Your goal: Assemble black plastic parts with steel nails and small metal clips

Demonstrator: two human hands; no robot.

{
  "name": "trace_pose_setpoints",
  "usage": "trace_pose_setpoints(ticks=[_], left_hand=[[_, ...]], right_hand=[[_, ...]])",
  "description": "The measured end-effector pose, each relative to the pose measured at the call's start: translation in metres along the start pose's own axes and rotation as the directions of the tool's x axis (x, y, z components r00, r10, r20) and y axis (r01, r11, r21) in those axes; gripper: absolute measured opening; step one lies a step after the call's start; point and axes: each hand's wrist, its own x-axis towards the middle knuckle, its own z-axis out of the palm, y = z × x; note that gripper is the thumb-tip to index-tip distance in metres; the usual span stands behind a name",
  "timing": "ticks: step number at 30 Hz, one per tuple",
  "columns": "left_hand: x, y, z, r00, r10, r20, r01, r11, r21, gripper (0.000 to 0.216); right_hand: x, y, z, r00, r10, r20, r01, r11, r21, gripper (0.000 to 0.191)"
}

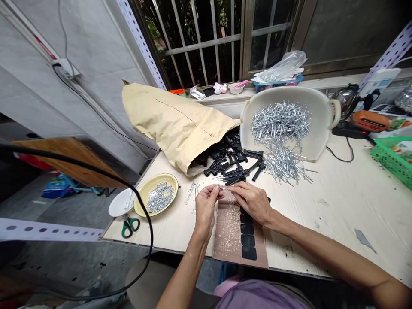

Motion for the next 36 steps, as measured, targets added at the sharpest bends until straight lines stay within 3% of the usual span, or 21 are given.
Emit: trace_pose_setpoints(ticks=[12,19,36], left_hand=[[0.002,-0.005,-0.004,0.999,0.021,0.037,-0.027,0.986,0.162,0.023],[0.006,-0.009,-0.006,0.988,-0.137,0.065,0.13,0.986,0.1,0.03],[0.009,-0.018,-0.003,0.989,-0.137,0.062,0.139,0.99,-0.018,0.033]], right_hand=[[-0.005,-0.001,-0.002,0.997,0.062,0.04,-0.057,0.992,-0.109,0.024],[-0.009,0.004,0.002,0.999,0.039,0.027,-0.034,0.983,-0.182,0.023],[-0.003,0.0,0.011,0.994,-0.011,-0.106,-0.031,0.92,-0.39,0.019]])
